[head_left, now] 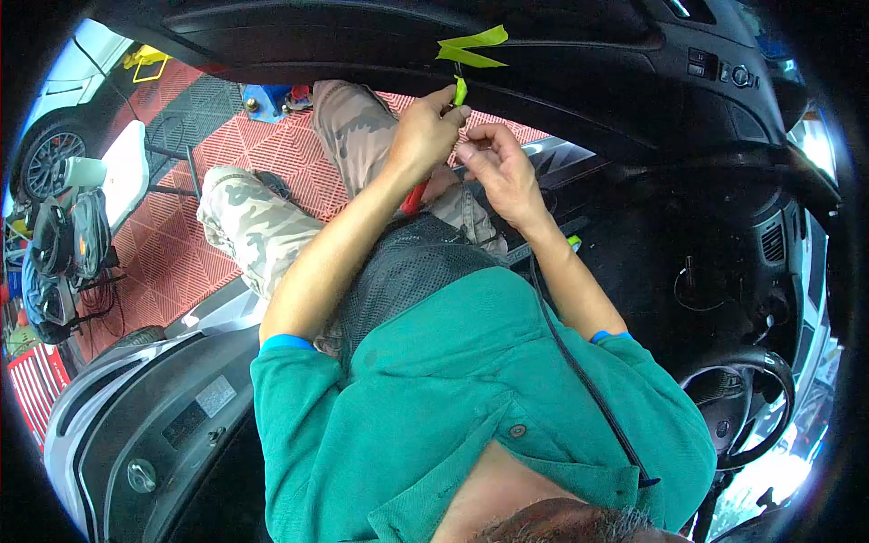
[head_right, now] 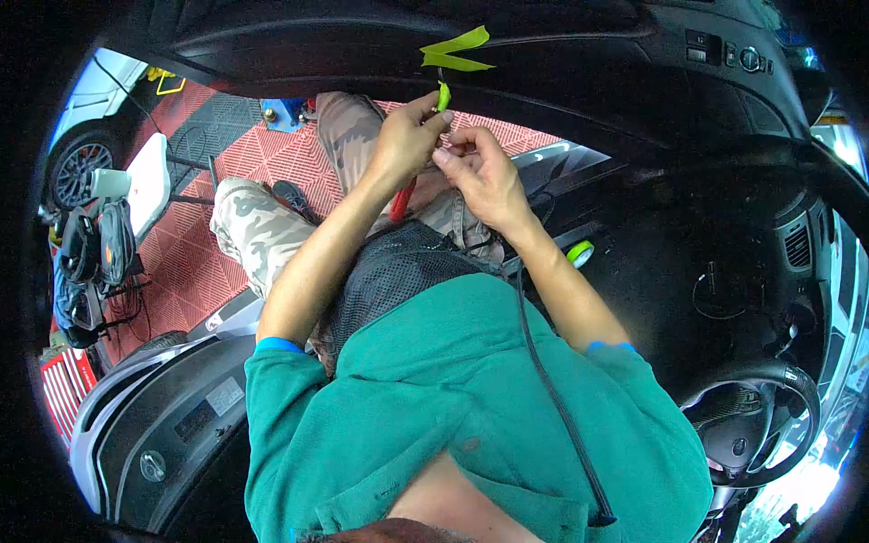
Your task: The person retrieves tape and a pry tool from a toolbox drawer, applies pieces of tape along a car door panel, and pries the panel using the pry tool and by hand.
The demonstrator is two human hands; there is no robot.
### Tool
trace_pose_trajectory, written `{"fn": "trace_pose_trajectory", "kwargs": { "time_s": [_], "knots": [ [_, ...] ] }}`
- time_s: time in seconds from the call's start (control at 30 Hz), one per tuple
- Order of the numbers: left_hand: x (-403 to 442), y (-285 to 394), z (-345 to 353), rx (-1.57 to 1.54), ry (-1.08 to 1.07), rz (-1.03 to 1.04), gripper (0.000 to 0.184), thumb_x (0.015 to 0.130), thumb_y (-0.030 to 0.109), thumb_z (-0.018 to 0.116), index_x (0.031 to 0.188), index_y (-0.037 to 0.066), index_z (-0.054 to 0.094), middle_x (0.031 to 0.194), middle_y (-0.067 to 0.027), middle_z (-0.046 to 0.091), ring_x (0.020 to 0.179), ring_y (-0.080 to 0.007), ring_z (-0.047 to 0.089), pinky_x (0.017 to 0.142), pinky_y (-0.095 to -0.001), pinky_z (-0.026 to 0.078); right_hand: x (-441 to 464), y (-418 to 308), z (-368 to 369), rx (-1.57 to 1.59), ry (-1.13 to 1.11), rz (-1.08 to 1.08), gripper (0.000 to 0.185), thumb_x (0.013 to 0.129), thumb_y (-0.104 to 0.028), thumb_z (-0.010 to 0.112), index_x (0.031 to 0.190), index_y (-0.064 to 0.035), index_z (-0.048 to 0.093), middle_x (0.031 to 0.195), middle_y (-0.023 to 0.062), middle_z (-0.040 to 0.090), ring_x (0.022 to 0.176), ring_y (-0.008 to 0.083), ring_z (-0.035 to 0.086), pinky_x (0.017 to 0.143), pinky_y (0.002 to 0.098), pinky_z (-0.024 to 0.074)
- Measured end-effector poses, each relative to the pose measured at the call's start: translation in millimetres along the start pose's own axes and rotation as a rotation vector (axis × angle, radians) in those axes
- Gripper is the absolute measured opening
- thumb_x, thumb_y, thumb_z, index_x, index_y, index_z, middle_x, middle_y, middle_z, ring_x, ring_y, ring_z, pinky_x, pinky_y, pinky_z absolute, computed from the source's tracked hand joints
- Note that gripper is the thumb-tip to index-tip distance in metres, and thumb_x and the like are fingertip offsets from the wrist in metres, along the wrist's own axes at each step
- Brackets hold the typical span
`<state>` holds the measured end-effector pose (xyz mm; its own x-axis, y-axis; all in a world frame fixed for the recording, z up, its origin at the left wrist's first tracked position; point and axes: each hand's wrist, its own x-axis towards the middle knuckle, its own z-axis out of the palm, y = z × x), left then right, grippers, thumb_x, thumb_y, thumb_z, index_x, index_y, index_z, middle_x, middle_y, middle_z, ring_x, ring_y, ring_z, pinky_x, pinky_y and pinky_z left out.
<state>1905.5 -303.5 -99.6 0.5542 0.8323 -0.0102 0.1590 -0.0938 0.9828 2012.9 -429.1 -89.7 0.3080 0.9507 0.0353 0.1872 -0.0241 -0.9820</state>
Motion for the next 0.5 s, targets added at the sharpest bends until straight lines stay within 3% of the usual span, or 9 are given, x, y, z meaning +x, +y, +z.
{"fn": "trace_pose_trajectory", "kwargs": {
  "time_s": [0.03,0.1,0.13,0.23,0.33,0.5],
  "knots": [
    [4.5,-6.6,2.3,0.039,0.025,0.033,0.041,0.101,0.014,0.064,0.139,-0.001,0.062,0.088,-0.0035,0.069,0.075,-0.01,0.058,0.066,-0.0267,0.048,0.1,1.3,-0.4,-0.027,-0.066,0.088,0.046,0.1,-0.027,0.071,0.129,0.0037,0.053,0.099,0.0111,0.07,0.084,0.0119,0.067,0.072,0.0256,0.0542],
    [10.0,-1.6,3.6,-0.066,-0.004,-0.068,0.042,0.101,0.015,0.064,0.14,-0.001,0.061,0.09,-0.0042,0.07,0.076,-0.0105,0.058,0.068,-0.0267,0.049,2.1,-4.9,-0.1,-0.084,-0.192,0.255,0.047,0.101,-0.025,0.069,0.132,0.004,0.049,0.101,0.0121,0.07,0.089,0.0148,0.07,0.071,0.0272,0.0553],
    [13.0,1.0,3.8,-0.119,-0.018,-0.116,0.042,0.101,0.015,0.064,0.14,-0.001,0.061,0.091,-0.0046,0.07,0.076,-0.0107,0.058,0.069,-0.0267,0.049,-0.2,-9.0,3.1,-0.024,-0.21,0.319,0.054,0.101,-0.026,0.07,0.137,0.0053,0.045,0.097,0.0131,0.071,0.084,0.0161,0.071,0.068,0.026,0.0546],
    [19.9,-2.1,-0.2,-0.072,-0.016,-0.002,0.046,0.099,0.015,0.063,0.141,-0.004,0.058,0.092,-0.0144,0.073,0.076,-0.0169,0.067,0.071,-0.0359,0.056,3.2,-5.9,8.5,0.09,-0.211,0.233,0.058,0.1,-0.025,0.07,0.141,0.0053,0.042,0.097,0.0131,0.072,0.082,0.0159,0.072,0.067,0.0239,0.0538],
    [16.5,14.4,-1.3,-0.284,-0.039,-0.138,0.045,0.099,0.008,0.062,0.142,-0.004,0.057,0.095,-0.0136,0.07,0.075,-0.0162,0.066,0.061,-0.0334,0.059,6.1,-3.2,13.5,0.231,-0.234,0.311,0.061,0.1,-0.021,0.07,0.146,0.0043,0.038,0.099,0.0125,0.071,0.081,0.0157,0.072,0.067,0.0234,0.055],
    [21.3,11.3,-0.2,-0.318,-0.007,-0.149,0.043,0.098,0.003,0.062,0.14,-0.004,0.056,0.095,-0.0135,0.067,0.072,-0.0162,0.067,0.053,-0.0302,0.06,9.4,-5.7,16.4,0.44,-0.251,0.346,0.057,0.102,-0.017,0.065,0.149,-0.0007,0.037,0.106,0.0095,0.067,0.086,0.0147,0.071,0.07,0.0248,0.0582]
  ]
}}
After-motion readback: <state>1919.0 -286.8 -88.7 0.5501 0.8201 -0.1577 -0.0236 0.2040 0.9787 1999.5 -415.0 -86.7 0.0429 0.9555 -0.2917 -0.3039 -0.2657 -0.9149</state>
